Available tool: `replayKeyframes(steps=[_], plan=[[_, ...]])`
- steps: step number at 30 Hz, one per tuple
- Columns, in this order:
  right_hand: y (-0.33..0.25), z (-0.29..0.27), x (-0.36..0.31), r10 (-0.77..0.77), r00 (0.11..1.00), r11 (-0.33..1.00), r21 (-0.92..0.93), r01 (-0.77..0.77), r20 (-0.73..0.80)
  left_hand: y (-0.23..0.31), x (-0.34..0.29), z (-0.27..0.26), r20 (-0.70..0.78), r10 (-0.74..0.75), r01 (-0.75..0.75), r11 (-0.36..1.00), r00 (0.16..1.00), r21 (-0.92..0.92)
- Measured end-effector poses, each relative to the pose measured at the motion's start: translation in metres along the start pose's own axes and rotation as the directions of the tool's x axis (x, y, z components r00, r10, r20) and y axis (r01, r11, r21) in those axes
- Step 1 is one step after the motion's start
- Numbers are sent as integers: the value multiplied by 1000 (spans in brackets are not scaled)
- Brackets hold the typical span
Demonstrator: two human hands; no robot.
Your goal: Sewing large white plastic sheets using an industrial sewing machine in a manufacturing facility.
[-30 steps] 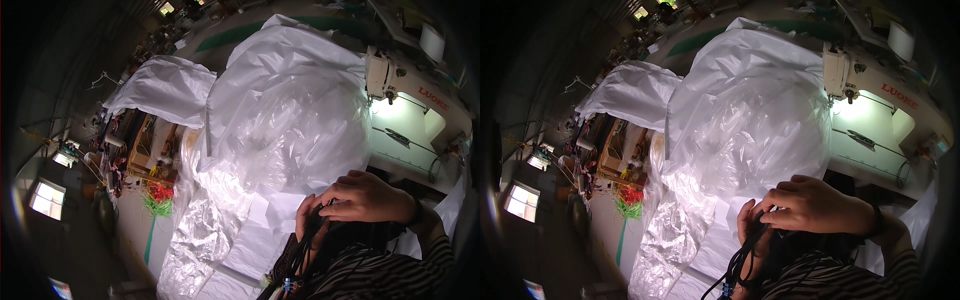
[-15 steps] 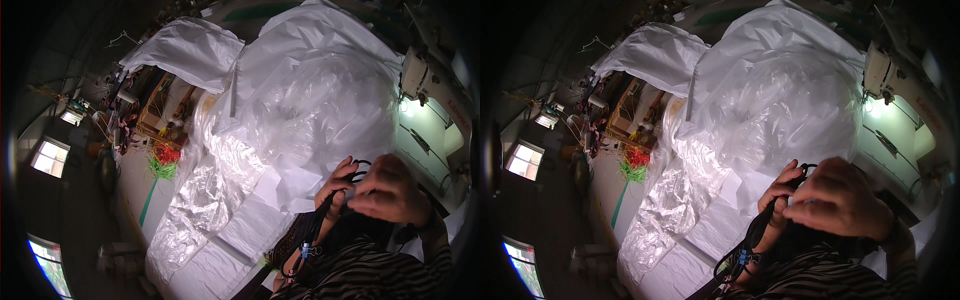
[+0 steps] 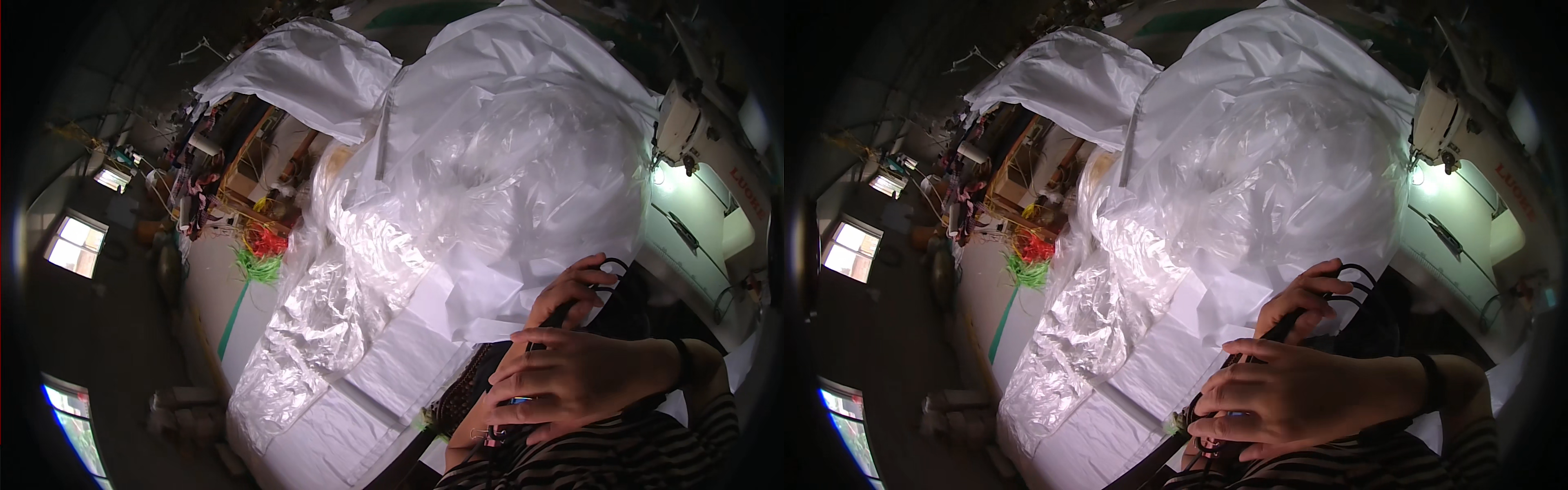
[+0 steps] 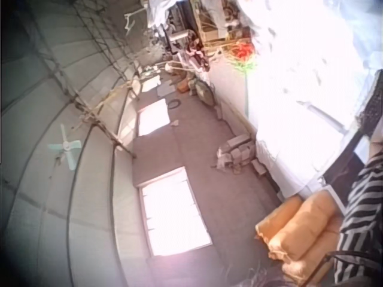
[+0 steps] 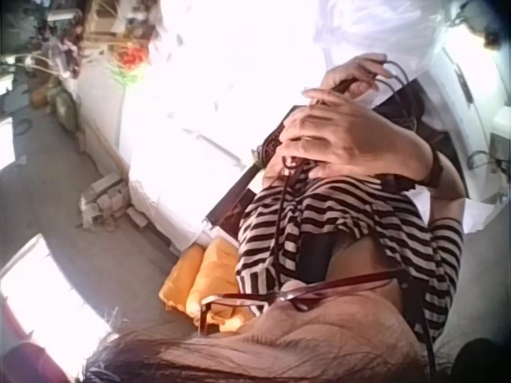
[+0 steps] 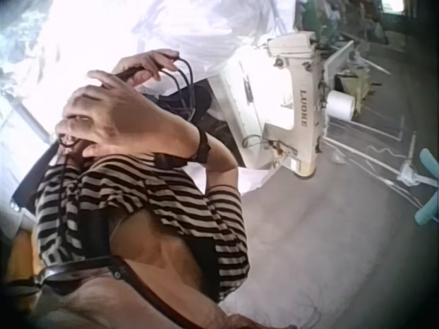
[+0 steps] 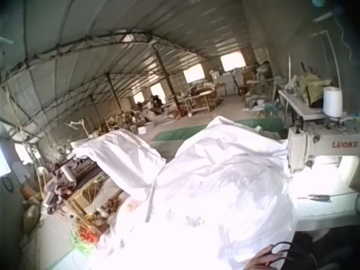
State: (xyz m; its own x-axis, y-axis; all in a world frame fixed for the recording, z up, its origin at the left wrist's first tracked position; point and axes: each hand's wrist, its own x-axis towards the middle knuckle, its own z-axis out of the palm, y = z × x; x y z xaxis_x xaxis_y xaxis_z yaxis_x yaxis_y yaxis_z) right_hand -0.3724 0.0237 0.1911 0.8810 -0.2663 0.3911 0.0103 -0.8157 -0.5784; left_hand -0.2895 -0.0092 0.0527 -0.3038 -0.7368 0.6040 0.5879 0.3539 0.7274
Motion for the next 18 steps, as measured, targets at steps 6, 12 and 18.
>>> replayKeyframes(steps=[6,12,18], plan=[[2,5,-8,-43,994,979,-195,61,96,2,-4,-12,42,-56,53,997,998,61],[0,-12,-16,46,980,982,172,-80,194,0,-5,-12,201,-122,94,985,972,145],[11,-2,8,51,977,994,87,-71,209,-8,-3,16,133,9,-3,999,991,-43]])
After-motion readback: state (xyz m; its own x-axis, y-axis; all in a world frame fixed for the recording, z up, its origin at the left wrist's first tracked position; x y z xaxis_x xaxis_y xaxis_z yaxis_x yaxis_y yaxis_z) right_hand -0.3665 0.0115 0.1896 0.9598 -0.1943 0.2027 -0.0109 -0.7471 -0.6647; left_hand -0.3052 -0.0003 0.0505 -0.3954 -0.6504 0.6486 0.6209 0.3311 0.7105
